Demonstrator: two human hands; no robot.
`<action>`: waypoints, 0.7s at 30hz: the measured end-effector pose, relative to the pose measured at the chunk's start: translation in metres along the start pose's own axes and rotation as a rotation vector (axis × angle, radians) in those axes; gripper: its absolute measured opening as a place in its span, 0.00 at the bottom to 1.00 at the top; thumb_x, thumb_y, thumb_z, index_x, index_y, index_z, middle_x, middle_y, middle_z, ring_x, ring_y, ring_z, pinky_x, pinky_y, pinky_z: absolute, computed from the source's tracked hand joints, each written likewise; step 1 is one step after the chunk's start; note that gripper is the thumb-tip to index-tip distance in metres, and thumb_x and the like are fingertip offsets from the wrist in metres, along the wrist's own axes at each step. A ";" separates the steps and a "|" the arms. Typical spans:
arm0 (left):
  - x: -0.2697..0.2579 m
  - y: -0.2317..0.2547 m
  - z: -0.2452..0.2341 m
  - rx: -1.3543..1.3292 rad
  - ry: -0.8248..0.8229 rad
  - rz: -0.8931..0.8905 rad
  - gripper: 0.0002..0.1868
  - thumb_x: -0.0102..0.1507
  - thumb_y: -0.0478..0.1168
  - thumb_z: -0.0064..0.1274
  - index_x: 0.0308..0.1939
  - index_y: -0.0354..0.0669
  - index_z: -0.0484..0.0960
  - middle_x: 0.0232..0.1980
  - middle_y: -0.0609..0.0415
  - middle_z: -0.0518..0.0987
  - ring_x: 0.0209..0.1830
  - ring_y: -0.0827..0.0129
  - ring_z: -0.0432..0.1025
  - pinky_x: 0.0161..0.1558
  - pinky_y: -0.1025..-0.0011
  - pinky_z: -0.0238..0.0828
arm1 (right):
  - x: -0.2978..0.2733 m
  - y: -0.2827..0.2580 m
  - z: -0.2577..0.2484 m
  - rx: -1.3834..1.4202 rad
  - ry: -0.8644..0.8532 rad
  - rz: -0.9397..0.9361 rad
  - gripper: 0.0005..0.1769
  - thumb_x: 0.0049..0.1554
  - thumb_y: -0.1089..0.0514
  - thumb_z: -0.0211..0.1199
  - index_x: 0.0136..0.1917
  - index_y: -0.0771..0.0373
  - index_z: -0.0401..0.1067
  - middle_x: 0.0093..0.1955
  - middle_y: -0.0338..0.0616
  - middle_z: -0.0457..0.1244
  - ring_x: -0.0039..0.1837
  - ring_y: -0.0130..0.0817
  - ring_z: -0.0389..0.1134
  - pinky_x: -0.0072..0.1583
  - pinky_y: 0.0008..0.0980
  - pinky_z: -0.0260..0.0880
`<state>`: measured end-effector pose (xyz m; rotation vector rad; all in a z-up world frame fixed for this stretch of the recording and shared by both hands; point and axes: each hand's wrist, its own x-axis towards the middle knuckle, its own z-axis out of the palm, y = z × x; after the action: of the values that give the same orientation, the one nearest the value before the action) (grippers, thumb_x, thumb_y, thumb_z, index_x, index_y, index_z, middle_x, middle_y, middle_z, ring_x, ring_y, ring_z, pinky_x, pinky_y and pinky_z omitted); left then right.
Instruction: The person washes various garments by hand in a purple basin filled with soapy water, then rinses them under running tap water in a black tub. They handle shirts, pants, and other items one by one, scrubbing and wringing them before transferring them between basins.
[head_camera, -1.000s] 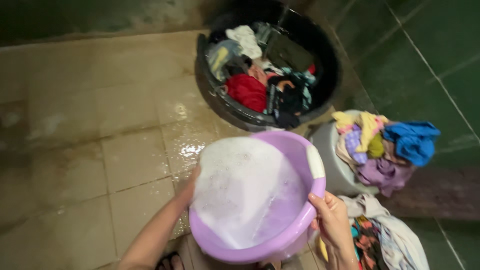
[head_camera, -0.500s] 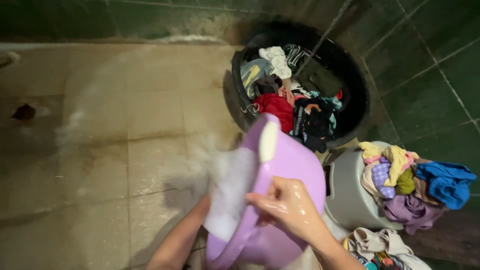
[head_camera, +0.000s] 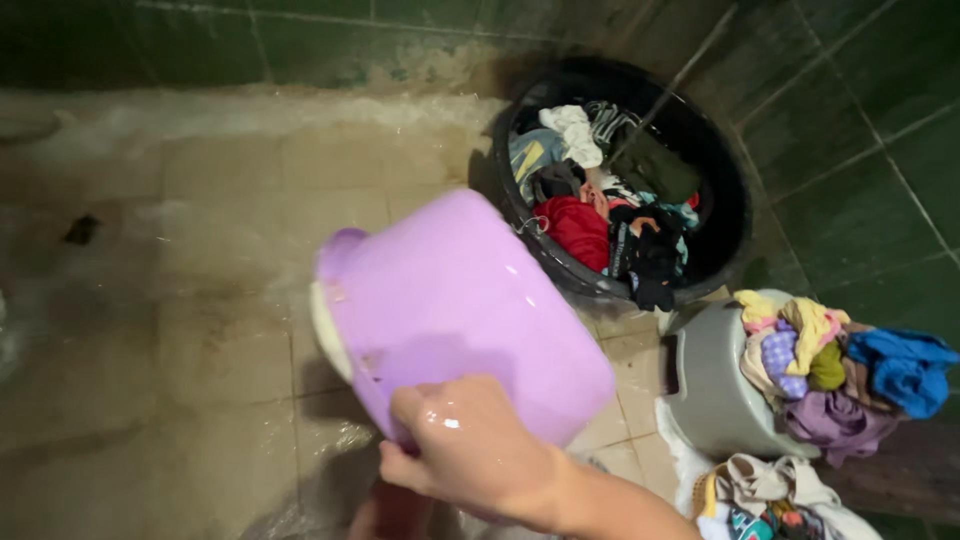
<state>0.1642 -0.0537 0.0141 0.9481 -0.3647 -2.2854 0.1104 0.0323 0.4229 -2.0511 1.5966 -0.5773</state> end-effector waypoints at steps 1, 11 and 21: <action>0.004 0.008 -0.004 -0.028 0.018 0.026 0.24 0.64 0.48 0.51 0.60 0.38 0.75 0.57 0.43 0.77 0.59 0.55 0.73 0.59 0.57 0.72 | 0.004 -0.004 -0.002 -0.008 0.023 -0.024 0.14 0.53 0.52 0.67 0.35 0.63 0.70 0.32 0.50 0.66 0.35 0.53 0.69 0.41 0.47 0.69; 0.019 0.050 -0.067 -0.313 0.283 0.358 0.25 0.63 0.44 0.51 0.64 0.42 0.72 0.61 0.47 0.75 0.62 0.56 0.70 0.62 0.58 0.70 | 0.082 0.081 -0.076 0.084 0.245 0.230 0.17 0.49 0.49 0.69 0.39 0.67 0.75 0.28 0.45 0.63 0.33 0.29 0.65 0.37 0.33 0.67; -0.002 0.177 -0.027 -0.149 0.583 0.446 0.28 0.62 0.33 0.46 0.67 0.39 0.64 0.58 0.44 0.71 0.60 0.55 0.72 0.60 0.55 0.74 | 0.119 0.391 -0.068 0.851 0.574 0.338 0.24 0.63 0.45 0.59 0.63 0.65 0.70 0.60 0.42 0.66 0.60 0.32 0.68 0.61 0.32 0.71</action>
<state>0.2633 -0.1877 0.0789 1.2527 -0.1290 -1.5314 -0.2040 -0.1722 0.2465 -1.0061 1.5296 -1.4877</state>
